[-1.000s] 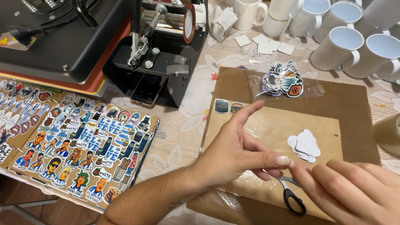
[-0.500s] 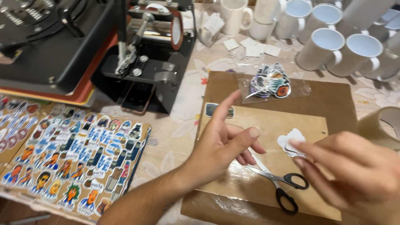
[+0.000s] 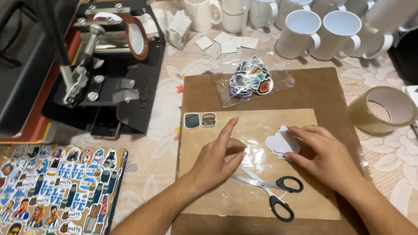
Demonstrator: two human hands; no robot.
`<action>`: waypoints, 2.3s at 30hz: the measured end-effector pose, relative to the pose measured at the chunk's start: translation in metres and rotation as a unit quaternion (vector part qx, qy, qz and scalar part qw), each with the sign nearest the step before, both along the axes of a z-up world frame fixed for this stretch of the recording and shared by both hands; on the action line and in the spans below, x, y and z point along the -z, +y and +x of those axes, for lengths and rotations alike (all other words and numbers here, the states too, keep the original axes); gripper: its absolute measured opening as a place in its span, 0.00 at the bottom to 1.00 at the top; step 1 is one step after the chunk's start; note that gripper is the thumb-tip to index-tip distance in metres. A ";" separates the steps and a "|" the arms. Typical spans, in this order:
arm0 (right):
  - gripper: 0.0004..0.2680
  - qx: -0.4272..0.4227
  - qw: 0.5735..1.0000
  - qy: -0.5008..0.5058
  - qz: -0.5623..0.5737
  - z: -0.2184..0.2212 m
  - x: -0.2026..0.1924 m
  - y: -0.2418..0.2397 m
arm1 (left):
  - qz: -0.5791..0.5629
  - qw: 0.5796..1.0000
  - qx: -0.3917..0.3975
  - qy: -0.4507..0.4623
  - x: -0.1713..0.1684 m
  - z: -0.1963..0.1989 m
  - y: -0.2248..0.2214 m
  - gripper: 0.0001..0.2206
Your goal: Peeling stickers from a sheet and organizing them on a work surface alongside other loose stickers.
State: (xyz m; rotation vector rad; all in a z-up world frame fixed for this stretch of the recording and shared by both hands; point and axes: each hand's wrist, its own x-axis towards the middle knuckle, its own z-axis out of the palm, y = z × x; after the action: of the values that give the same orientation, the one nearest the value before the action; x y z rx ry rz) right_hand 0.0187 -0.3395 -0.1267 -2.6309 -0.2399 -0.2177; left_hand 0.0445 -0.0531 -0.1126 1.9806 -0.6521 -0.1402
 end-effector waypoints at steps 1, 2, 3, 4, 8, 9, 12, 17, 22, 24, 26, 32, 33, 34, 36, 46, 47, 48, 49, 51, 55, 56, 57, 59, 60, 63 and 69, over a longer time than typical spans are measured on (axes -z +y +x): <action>0.26 -0.001 0.999 0.050 0.013 0.003 0.003 0.000 | -0.011 1.000 -0.006 -0.008 0.003 0.000 0.000 0.36; 0.26 0.004 0.999 0.051 0.015 0.001 0.005 0.000 | -0.009 1.000 -0.002 -0.006 0.006 0.000 0.000 0.36; 0.25 0.004 0.998 0.045 0.043 0.001 0.006 0.000 | -0.010 1.000 -0.009 -0.013 0.008 0.000 0.000 0.36; 0.24 0.004 0.997 0.038 0.072 0.000 0.008 0.002 | -0.010 1.000 -0.017 -0.019 0.010 0.000 0.001 0.36; 0.21 -0.034 0.996 -0.033 0.073 -0.002 0.017 -0.003 | -0.029 0.999 -0.029 -0.031 0.016 0.001 -0.001 0.34; 0.21 -0.028 0.992 -0.032 0.116 -0.003 0.017 -0.002 | -0.054 0.998 -0.031 -0.033 0.016 0.000 -0.001 0.34; 0.19 -0.001 0.984 -0.073 0.164 -0.010 0.005 0.003 | -0.093 0.995 -0.045 -0.007 0.006 -0.005 -0.001 0.34; 0.23 0.163 0.891 0.005 0.424 -0.024 -0.048 0.034 | -0.127 0.982 -0.086 0.111 -0.034 -0.015 -0.005 0.37; 0.26 0.179 0.787 0.081 0.585 -0.044 -0.062 0.044 | -0.183 0.957 -0.042 0.220 -0.077 -0.034 -0.005 0.46; 0.28 0.153 0.801 0.058 0.576 -0.054 -0.060 0.048 | -0.193 0.973 -0.010 0.125 -0.072 -0.042 -0.005 0.45; 0.29 0.124 0.817 0.034 0.562 -0.064 -0.060 0.056 | -0.205 0.978 0.022 0.027 -0.067 -0.047 -0.005 0.45; 0.19 -0.136 0.981 -0.101 0.100 -0.093 -0.089 0.037 | -0.246 0.842 0.148 -0.457 -0.093 -0.044 0.017 0.09; 0.11 -0.127 0.968 -0.211 0.056 -0.092 -0.084 0.047 | -0.231 0.830 0.167 -0.479 -0.092 -0.045 0.022 0.07; 0.06 -0.114 0.941 -0.319 0.013 -0.091 -0.079 0.055 | -0.215 0.818 0.187 -0.499 -0.090 -0.046 0.026 0.04; 0.08 -0.207 0.912 -0.348 -0.067 -0.082 -0.059 0.026 | -0.186 0.817 0.191 -0.512 -0.087 -0.044 0.029 0.03; 0.13 -0.304 0.864 -0.362 -0.174 -0.073 -0.071 0.021 | -0.141 0.814 0.160 -0.540 -0.106 -0.047 0.026 0.13; 0.13 -0.305 0.864 -0.362 -0.174 -0.075 -0.066 0.018 | -0.141 0.814 0.159 -0.540 -0.105 -0.044 0.025 0.13; 0.13 -0.289 0.859 -0.387 -0.170 -0.076 -0.060 0.014 | -0.088 0.760 0.117 -0.634 -0.103 -0.042 0.025 0.08; 0.16 -0.271 0.855 -0.410 -0.167 -0.079 -0.054 0.011 | -0.037 0.693 0.073 -0.717 -0.101 -0.040 0.025 0.06; 0.11 -0.206 0.842 -0.472 -0.163 -0.079 0.005 -0.002 | -0.018 0.674 0.057 -0.736 -0.101 -0.039 0.024 0.06; 0.06 -0.081 0.832 -0.536 -0.121 -0.087 -0.014 0.043 | 0.041 0.634 0.022 -0.772 -0.101 -0.040 0.027 0.04; 0.06 -0.081 0.832 -0.536 -0.120 -0.084 -0.008 0.048 | 0.041 0.633 0.022 -0.772 -0.100 -0.040 0.026 0.04; 0.05 -0.049 0.816 -0.566 -0.102 -0.080 -0.002 0.052 | 0.037 0.636 0.018 -0.771 -0.100 -0.041 0.025 0.04; 0.06 -0.018 0.799 -0.595 -0.083 -0.080 -0.003 0.057 | 0.034 0.639 0.014 -0.768 -0.099 -0.042 0.024 0.04; 0.04 -0.033 0.813 -0.573 -0.100 -0.082 -0.010 0.057 | 0.035 0.640 0.012 -0.768 -0.099 -0.042 0.024 0.03; 0.03 -0.030 0.792 -0.604 -0.089 -0.068 -0.004 0.064 | 0.034 0.643 0.010 -0.765 -0.098 -0.042 0.024 0.03; 0.07 0.003 0.744 -0.665 -0.064 -0.053 -0.001 0.068 | 0.035 0.655 0.017 -0.755 -0.098 -0.043 0.024 0.03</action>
State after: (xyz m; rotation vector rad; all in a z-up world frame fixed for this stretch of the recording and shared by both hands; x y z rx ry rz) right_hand -0.0339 -0.2719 -0.1257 -2.0564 -0.6931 -2.1013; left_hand 0.0012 -0.0289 -0.0145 1.7592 -1.6822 1.6683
